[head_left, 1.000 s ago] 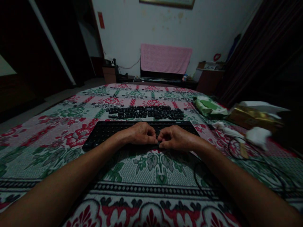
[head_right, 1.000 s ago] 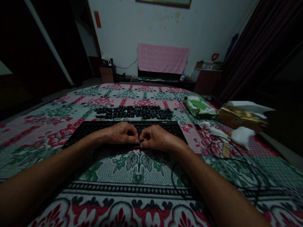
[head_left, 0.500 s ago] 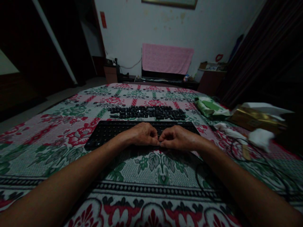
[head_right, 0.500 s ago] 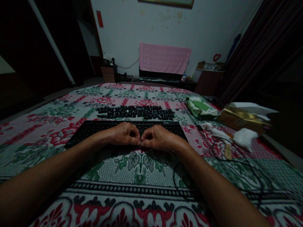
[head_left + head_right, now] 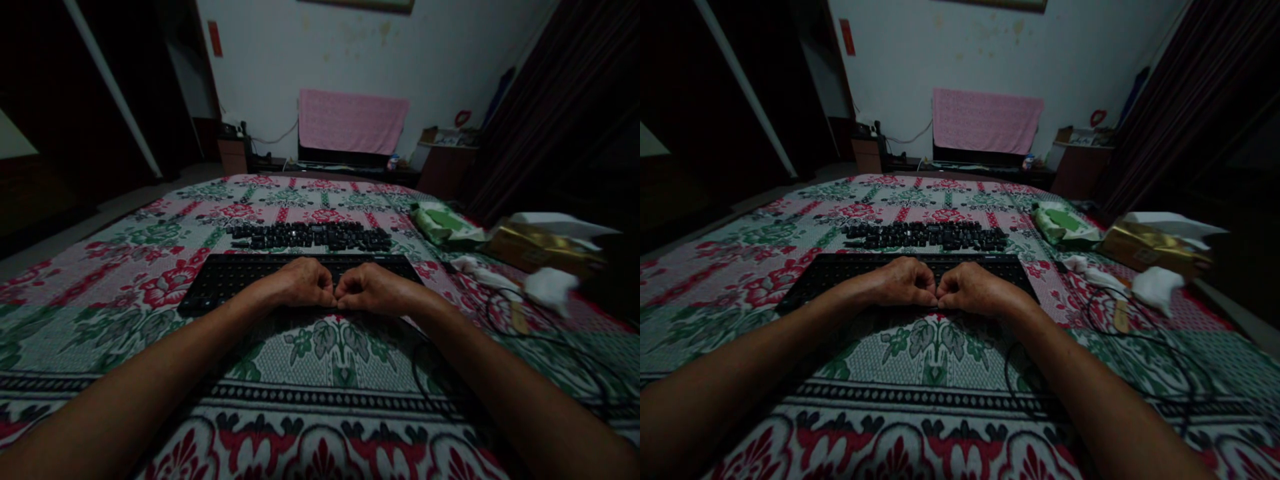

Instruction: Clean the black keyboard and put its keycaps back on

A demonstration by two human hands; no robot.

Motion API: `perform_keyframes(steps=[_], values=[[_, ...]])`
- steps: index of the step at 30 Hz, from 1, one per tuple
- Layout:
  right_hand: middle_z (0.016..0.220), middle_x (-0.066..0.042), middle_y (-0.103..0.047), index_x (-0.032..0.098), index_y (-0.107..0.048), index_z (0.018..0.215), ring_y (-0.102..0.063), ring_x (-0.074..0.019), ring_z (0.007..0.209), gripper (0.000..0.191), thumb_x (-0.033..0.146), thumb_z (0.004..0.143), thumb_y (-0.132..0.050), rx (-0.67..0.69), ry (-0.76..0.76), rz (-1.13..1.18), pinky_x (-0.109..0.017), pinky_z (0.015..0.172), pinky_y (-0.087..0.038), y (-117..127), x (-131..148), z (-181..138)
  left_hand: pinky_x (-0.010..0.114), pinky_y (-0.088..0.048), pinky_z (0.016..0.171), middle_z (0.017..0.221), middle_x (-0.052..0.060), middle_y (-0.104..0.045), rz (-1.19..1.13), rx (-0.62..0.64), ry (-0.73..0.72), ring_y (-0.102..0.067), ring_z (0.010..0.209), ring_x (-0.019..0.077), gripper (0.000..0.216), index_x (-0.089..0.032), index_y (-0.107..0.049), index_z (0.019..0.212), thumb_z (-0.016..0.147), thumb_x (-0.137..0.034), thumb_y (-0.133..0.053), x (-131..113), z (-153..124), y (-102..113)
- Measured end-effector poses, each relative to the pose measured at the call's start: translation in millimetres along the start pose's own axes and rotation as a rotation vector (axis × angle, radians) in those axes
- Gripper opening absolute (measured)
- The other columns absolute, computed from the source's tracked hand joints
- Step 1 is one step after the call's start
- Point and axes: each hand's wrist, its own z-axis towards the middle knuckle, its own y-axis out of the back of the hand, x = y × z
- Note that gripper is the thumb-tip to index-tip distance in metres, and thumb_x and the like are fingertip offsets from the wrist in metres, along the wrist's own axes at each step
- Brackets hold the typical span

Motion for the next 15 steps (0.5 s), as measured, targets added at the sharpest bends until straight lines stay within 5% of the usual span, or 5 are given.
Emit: perform_keyframes(steps=[15], values=[[0.062, 0.002, -0.058, 0.015, -0.063, 0.082, -0.046, -0.0079, 0.052, 0.019, 0.024, 0.068, -0.054, -0.061, 0.01, -0.077, -0.019, 0.046, -0.03, -0.8, 12.8, -8.7, 0.017, -0.032, 0.05, 0.069, 0.0, -0.06, -0.094, 0.054, -0.077, -0.049, 0.058, 0.0088, 0.029, -0.014, -0.067, 0.08, 0.07, -0.036, -0.05, 10.5, -0.5, 2.4]])
